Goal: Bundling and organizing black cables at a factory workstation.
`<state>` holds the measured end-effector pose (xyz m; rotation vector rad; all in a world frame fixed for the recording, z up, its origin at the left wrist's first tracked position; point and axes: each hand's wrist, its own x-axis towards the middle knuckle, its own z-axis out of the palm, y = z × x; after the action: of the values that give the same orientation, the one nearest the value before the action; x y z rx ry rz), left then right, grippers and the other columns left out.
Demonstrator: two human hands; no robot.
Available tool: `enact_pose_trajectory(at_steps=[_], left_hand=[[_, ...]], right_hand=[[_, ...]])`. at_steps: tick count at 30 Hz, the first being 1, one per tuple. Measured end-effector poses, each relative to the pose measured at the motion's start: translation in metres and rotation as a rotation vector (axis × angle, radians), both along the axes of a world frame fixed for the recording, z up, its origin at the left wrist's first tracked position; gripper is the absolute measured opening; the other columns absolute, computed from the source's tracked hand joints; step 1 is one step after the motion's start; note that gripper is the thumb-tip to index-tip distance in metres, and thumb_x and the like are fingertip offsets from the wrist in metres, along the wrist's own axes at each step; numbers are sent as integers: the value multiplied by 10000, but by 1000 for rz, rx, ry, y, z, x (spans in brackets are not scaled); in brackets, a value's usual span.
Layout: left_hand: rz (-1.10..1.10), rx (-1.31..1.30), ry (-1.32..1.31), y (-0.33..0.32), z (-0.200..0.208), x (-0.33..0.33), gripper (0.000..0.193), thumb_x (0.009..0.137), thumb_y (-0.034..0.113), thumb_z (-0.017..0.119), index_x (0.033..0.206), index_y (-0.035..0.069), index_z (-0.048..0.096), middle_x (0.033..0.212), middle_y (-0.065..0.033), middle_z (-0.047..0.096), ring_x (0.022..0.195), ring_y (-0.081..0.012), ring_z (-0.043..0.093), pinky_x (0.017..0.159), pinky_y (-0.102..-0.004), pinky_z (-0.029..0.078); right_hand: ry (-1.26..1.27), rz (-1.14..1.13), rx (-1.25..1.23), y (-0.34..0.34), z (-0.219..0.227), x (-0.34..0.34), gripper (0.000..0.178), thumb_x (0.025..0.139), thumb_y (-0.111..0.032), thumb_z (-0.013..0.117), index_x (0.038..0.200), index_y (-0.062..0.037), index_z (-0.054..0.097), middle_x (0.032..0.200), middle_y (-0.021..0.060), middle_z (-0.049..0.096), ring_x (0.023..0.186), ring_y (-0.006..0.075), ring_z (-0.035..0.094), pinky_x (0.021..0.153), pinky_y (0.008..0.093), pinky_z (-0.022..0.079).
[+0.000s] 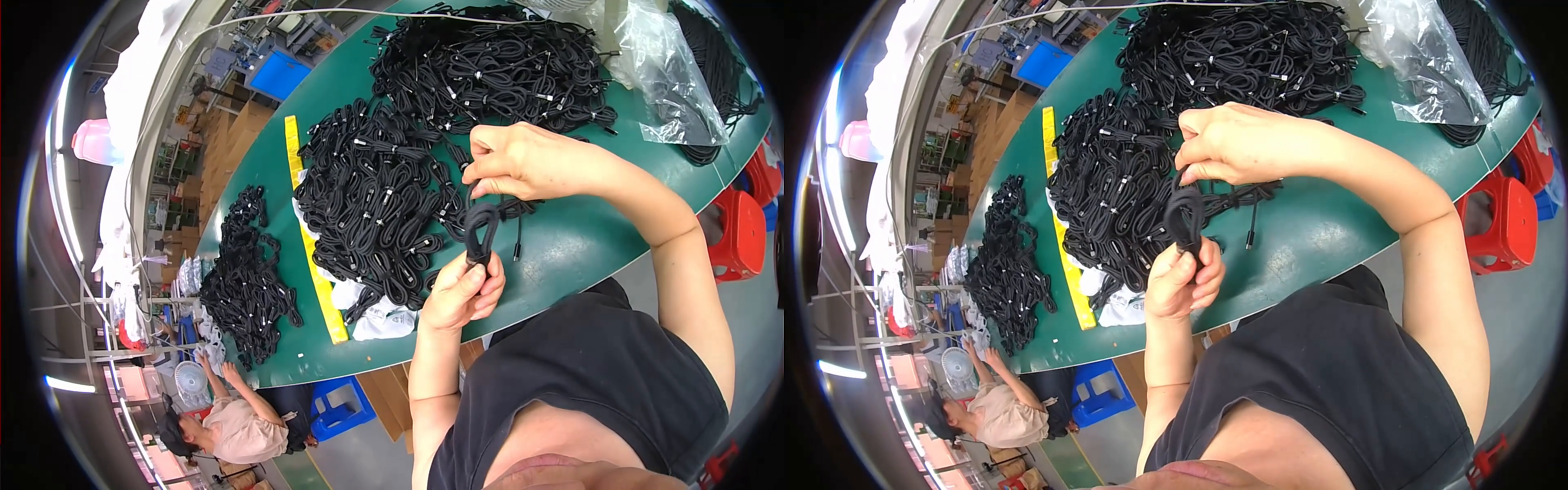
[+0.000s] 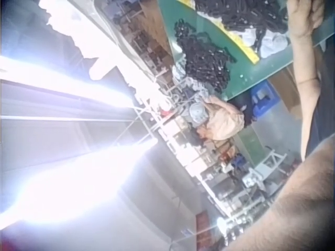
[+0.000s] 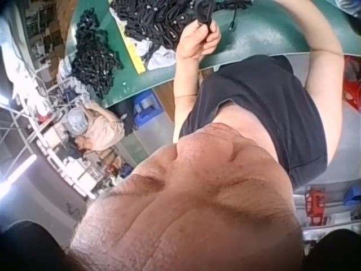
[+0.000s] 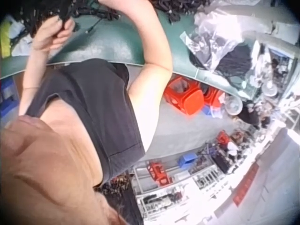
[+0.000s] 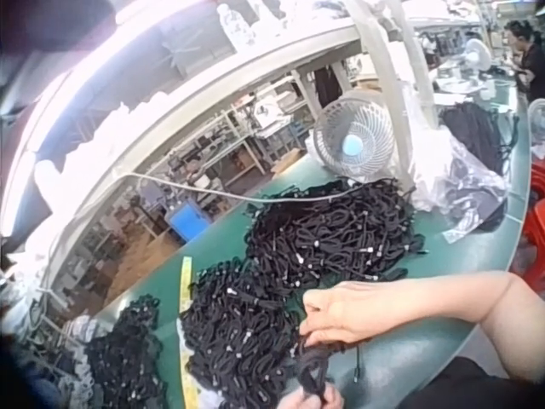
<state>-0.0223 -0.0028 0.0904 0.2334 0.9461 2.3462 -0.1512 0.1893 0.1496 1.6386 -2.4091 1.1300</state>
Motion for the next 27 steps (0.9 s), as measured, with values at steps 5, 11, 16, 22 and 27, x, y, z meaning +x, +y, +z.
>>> enact_pose_trajectory(at_steps=[5,11,16,22,27], left_hand=[[143,-735,234,12,-3,3,230,899,235,514,930,15,457,636,24,380,486,-57,350,393,-171,281],[450,-1345,790,26,-4,0,200,881,106,483,1014,-34,432,759,-197,547,668,-366,547,606,-401,427],[552,-1452,826,24,-8,-6,225,862,105,499,1016,-33,411,848,-241,540,712,-426,557,603,-465,446],[637,-1817,980,26,-12,-15,280,786,64,559,1005,-51,427,831,-187,491,712,-355,562,586,-418,470],[604,-1829,979,31,-14,-18,281,775,49,561,1000,-49,425,841,-189,490,709,-356,566,582,-425,472]], right_hand=[[-143,132,-108,1,-9,-13,208,737,-47,618,938,6,615,869,109,550,827,232,576,682,313,472],[-480,166,-275,-12,-6,3,258,804,-117,604,1019,23,582,1090,110,483,972,220,550,830,308,476],[64,-221,-247,-14,-10,11,224,734,-147,678,907,-29,599,942,81,513,853,217,529,729,334,449],[386,21,-50,-16,-16,27,130,699,-195,659,732,-73,630,820,35,519,894,204,463,905,388,315],[378,50,77,-18,-23,24,121,662,-99,641,751,-22,615,844,65,531,898,221,465,961,430,285]])
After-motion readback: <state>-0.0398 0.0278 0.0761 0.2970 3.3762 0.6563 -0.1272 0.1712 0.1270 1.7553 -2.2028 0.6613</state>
